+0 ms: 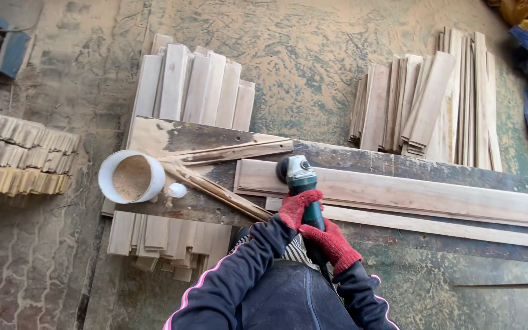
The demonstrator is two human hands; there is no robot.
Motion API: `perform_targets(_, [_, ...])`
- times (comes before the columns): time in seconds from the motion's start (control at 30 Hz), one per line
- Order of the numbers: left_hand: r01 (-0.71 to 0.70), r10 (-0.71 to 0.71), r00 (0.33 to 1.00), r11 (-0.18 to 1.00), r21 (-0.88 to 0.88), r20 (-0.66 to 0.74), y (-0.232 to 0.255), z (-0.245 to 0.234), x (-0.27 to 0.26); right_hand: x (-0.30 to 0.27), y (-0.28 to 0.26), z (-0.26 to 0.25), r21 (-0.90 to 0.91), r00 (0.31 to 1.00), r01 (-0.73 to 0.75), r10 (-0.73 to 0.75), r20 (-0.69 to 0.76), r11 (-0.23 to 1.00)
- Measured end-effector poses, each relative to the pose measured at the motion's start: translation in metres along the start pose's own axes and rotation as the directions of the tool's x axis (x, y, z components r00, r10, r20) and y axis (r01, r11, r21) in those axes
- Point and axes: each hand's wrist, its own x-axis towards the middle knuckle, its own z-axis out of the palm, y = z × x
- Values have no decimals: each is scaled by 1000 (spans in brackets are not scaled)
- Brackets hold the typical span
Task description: Sanding a wooden plank using an angle grinder.
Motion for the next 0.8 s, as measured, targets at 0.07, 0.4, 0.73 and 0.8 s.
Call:
perform_targets(0.07, [-12, 11, 1000, 1000, -25, -17, 28, -16, -16, -22, -29, 29, -72, 999, -2, 4, 32, 997])
perform_targets(0.4, [-52, 43, 993, 995, -86, -106, 81, -31, -87, -19, -26, 61, -192, 992, 66, -44, 117, 979])
perform_targets(0.73, [28, -27, 1000, 990, 139, -6, -49, 81, -6, 9, 26, -89, 125, 999, -24, 27, -26, 992])
perform_targets(0.8, [63, -74, 996, 976, 209, 44, -95, 109, 22, 19, 43, -134, 257, 996, -40, 58, -63, 966])
